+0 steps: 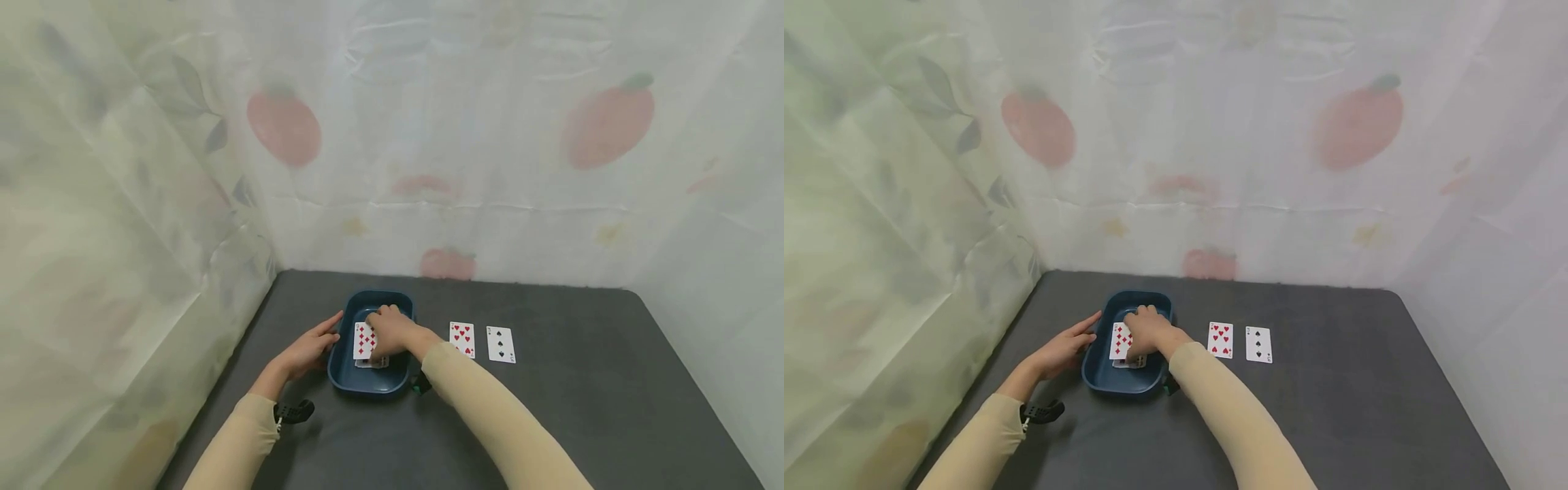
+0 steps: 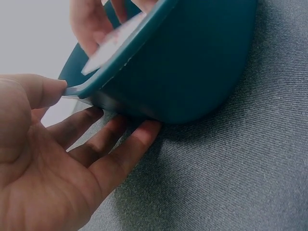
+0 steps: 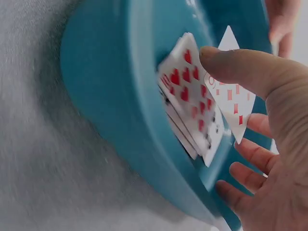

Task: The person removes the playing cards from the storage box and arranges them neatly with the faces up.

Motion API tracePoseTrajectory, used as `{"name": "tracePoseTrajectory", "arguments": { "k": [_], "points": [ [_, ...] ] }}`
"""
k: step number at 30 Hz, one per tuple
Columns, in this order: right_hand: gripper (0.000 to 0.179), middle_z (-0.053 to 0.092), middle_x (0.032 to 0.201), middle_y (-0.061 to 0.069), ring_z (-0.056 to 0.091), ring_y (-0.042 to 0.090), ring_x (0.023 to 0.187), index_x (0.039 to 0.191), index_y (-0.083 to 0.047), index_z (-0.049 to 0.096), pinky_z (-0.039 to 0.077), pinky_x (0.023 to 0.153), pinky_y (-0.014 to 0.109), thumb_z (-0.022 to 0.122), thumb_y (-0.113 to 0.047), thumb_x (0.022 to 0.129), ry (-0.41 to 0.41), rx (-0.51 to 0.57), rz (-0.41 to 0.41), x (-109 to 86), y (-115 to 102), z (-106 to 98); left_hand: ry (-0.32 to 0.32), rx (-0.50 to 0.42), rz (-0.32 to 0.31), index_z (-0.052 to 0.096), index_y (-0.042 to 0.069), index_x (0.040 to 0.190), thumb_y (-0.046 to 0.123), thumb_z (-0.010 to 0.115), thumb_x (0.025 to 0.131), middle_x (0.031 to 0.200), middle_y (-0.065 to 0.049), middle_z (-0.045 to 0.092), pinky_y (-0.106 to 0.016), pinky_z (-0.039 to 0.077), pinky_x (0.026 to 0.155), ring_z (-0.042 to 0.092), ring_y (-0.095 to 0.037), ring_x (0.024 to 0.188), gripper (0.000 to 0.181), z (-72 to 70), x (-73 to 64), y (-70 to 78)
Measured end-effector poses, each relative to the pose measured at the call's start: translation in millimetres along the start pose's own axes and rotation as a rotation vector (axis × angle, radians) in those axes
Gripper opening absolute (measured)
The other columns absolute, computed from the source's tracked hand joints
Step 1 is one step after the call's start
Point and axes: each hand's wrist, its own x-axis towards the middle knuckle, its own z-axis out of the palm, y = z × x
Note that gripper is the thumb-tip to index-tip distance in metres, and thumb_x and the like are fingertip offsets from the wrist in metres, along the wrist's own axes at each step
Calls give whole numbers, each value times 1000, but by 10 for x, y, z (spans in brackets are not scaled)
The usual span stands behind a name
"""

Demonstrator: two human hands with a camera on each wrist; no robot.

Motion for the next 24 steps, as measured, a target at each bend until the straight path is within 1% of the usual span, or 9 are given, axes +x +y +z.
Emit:
{"name": "tracePoseTrajectory", "arguments": {
  "k": [3, 6, 11, 13, 16, 19, 22, 24],
  "points": [
    [83, 50, 141, 8, 43, 26, 124, 149, -18, 51, 45, 101, 40, 86, -49, 80, 24, 6, -25, -74, 64, -129, 8, 8, -2, 21, 34, 165, 20, 44, 111, 152, -20, 35, -64, 48, 97, 43, -36, 126, 60, -3, 13, -5],
    [87, 49, 144, 7, 43, 27, 127, 152, -18, 49, 44, 103, 41, 84, -50, 80, 49, -4, -52, -163, 162, -259, 24, 8, -7, 23, 35, 164, 21, 46, 110, 143, -19, 40, -62, 49, 95, 44, -35, 122, 60, -2, 23, -16],
    [92, 47, 149, 8, 41, 26, 132, 154, -13, 47, 42, 106, 42, 84, -51, 80, 93, 13, -79, -388, 386, -472, 46, 1, -13, 26, 36, 163, 21, 48, 110, 126, -18, 44, -53, 53, 87, 45, -33, 118, 60, -2, 25, -31],
    [91, 47, 149, 8, 41, 26, 132, 153, -12, 48, 42, 106, 43, 85, -49, 79, 114, 30, -72, -507, 505, -546, 50, 2, -13, 26, 36, 163, 20, 47, 110, 122, -19, 44, -50, 54, 85, 46, -33, 117, 60, 0, 28, -32],
    [89, 46, 149, 8, 40, 27, 134, 153, -13, 48, 42, 106, 46, 86, -46, 79, 125, 53, -52, -707, 727, -632, 49, 1, -12, 26, 36, 163, 20, 46, 110, 120, -18, 44, -48, 53, 84, 45, -33, 116, 59, 1, 29, -30],
    [88, 44, 150, 9, 39, 28, 136, 155, -14, 46, 44, 104, 49, 86, -42, 81, 115, 91, -16, -927, 1010, -664, 51, 1, -14, 26, 36, 163, 20, 47, 110, 119, -18, 44, -48, 54, 84, 45, -32, 115, 59, -4, 28, -35],
    [88, 42, 149, 11, 40, 30, 134, 156, -15, 45, 46, 100, 51, 87, -39, 82, 114, 102, 26, -1145, 1337, -626, 54, 8, -13, 27, 36, 163, 21, 47, 110, 126, -18, 44, -50, 54, 86, 45, -32, 116, 59, -14, 33, -50],
    [88, 43, 148, 13, 41, 33, 133, 155, -13, 46, 46, 98, 53, 87, -38, 82, 120, 100, 53, -1294, 1543, -586, 56, 14, -10, 26, 36, 163, 21, 47, 110, 134, -19, 42, -54, 54, 89, 44, -33, 118, 59, -22, 37, -64]
  ]
}}
